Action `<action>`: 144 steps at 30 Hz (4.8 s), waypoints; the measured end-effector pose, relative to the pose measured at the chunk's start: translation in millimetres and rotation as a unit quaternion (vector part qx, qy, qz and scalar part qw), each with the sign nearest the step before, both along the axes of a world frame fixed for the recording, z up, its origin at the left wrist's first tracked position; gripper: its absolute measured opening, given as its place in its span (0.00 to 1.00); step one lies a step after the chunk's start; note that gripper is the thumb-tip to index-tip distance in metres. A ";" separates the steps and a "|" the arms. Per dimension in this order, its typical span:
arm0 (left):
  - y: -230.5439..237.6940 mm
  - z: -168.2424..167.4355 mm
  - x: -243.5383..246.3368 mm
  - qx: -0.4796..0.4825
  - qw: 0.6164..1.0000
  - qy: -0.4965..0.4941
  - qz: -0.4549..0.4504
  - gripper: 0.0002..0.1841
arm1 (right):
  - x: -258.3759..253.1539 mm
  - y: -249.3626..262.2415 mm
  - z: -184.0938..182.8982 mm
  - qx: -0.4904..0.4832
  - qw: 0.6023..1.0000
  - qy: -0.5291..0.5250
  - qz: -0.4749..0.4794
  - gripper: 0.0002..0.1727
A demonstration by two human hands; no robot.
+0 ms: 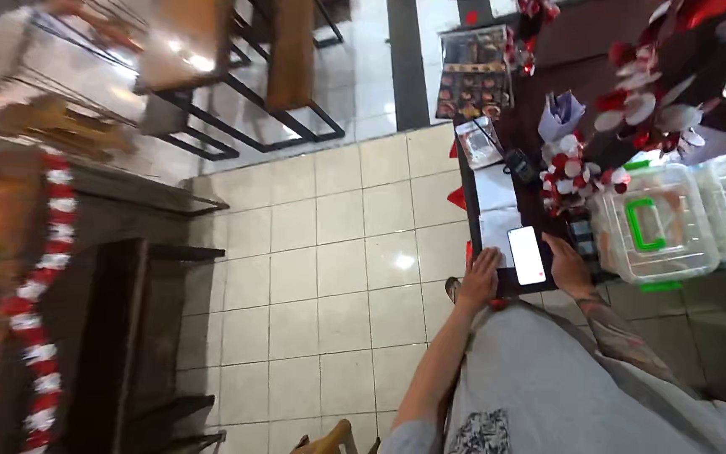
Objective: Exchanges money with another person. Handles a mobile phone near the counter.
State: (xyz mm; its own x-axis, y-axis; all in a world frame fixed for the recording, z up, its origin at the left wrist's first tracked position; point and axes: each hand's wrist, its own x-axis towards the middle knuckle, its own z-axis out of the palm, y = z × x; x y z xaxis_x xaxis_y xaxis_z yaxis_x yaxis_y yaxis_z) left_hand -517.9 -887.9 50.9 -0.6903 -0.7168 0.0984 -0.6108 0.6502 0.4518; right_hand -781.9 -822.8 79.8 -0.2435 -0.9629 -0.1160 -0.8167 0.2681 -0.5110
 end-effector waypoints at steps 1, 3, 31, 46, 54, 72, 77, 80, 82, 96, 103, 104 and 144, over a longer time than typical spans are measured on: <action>0.1 -0.9 0.6 0.003 1.000 -0.005 0.000 0.26 | 0.1 0.2 -0.8 -0.002 1.000 -0.004 -0.003 0.33; 0.2 0.1 1.0 0.009 1.000 -0.009 -0.003 0.26 | 1.8 2.6 -1.2 -0.041 0.998 -0.036 -0.023 0.30; -4.2 1.5 2.8 0.000 1.000 0.011 -0.027 0.27 | 60.2 9.0 40.3 -0.005 0.995 -0.067 -0.068 0.72; -3.6 -0.8 1.9 -0.006 1.000 0.002 -0.025 0.28 | 62.8 -3.4 41.7 -0.046 0.998 -0.001 -0.048 0.69; -0.1 -7.6 5.0 -0.007 0.999 0.023 -0.029 0.27 | 38.5 12.0 30.3 -0.042 0.993 -0.031 -0.103 0.72; 0.8 -4.2 2.7 0.004 1.000 0.014 -0.020 0.27 | 33.4 14.4 15.6 -0.069 0.986 -0.086 -0.125 0.72; 0.7 -3.5 3.2 0.009 1.000 0.006 -0.021 0.27 | 30.1 17.7 17.7 -0.047 0.983 -0.096 -0.147 0.74; 1.7 -4.7 3.4 0.002 1.000 0.009 -0.018 0.27 | 25.3 21.5 14.4 -0.037 0.984 -0.091 -0.151 0.75; 0.9 -4.9 3.3 -0.002 1.000 0.010 -0.018 0.27 | 22.4 22.3 11.7 -0.033 0.987 -0.065 -0.145 0.74; 5.6 -11.3 2.8 -0.043 0.999 0.003 -0.004 0.27 | 23.1 25.5 2.6 -0.051 0.994 -0.026 -0.096 0.66; 11.0 -13.7 6.1 -0.041 0.999 -0.012 0.005 0.19 | 25.8 29.7 -0.4 -0.043 0.995 -0.036 -0.080 0.62; 10.5 -12.2 5.5 -0.045 0.999 -0.011 0.007 0.19 | 25.4 30.4 -0.3 -0.042 0.995 -0.035 -0.078 0.62; -12.7 13.4 -38.0 0.003 0.994 -0.095 0.056 0.32 | 48.1 24.1 31.2 0.070 0.996 -0.014 -0.056 0.63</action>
State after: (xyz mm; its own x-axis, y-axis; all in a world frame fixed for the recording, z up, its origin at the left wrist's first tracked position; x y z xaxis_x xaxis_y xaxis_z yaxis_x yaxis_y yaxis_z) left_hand -556.0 -900.5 64.3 -0.6113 -0.7908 -0.0312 -0.7542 0.5703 0.3255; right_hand -733.7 -798.7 111.0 -0.3423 -0.9043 -0.2549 -0.7639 0.4258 -0.4849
